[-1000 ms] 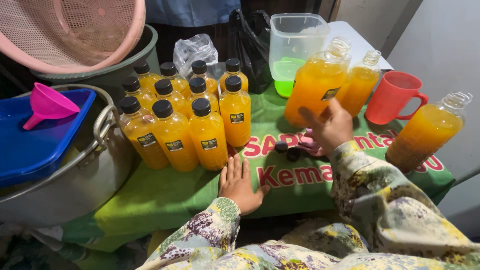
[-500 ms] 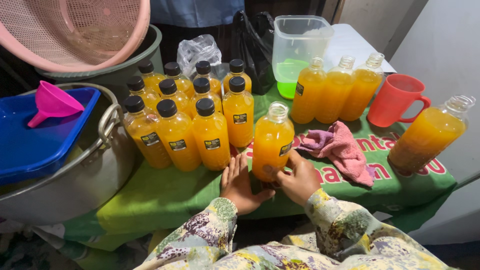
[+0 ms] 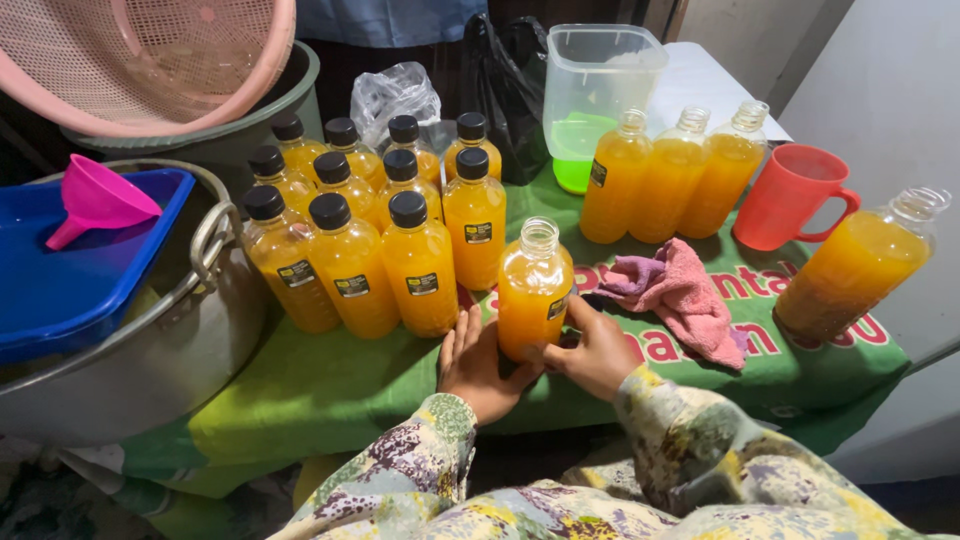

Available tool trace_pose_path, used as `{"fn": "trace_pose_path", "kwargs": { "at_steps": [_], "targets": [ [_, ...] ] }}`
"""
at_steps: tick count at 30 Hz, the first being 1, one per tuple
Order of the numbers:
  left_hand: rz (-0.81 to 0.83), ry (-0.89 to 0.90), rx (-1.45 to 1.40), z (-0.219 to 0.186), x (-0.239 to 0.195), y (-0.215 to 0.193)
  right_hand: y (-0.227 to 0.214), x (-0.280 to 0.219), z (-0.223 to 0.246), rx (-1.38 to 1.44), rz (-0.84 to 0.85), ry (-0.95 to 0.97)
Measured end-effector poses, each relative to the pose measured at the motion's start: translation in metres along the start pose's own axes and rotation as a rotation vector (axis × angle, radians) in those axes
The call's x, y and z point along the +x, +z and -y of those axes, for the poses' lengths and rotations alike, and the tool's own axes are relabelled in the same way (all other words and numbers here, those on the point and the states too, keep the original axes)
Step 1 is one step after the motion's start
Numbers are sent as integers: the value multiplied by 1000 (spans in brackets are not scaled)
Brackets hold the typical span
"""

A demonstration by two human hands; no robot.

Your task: The person repeatedly picks up plastic bottles filled with orange liquid, wipes the necks with a pink cloth, and screws on black caps. The capped bottles are placed in a row on a green tablecloth. A plastic bag of caps and a red mug are also visible on the table.

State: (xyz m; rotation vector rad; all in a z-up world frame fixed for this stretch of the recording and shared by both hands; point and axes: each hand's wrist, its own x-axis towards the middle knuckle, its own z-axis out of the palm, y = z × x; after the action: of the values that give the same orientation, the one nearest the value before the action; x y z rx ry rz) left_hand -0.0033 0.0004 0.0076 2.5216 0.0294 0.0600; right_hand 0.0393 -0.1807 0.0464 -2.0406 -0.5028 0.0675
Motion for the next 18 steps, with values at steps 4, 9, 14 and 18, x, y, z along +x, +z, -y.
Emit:
{"fn": "trace_pose_path", "kwargs": {
  "at_steps": [4, 9, 14, 18],
  "targets": [
    [-5, 8, -2, 2, 0, 2, -22, 11, -18, -177, 23, -110],
    [-15, -11, 3, 2, 4, 7, -17, 26, -50, -613, -137, -380],
    [19, -67, 40, -1, 10, 11, -14, 38, -76, -753, -118, -258],
    [55, -122, 68, -9, 13, 11, -22, 42, -86, -677, -180, -347]
  ]
}}
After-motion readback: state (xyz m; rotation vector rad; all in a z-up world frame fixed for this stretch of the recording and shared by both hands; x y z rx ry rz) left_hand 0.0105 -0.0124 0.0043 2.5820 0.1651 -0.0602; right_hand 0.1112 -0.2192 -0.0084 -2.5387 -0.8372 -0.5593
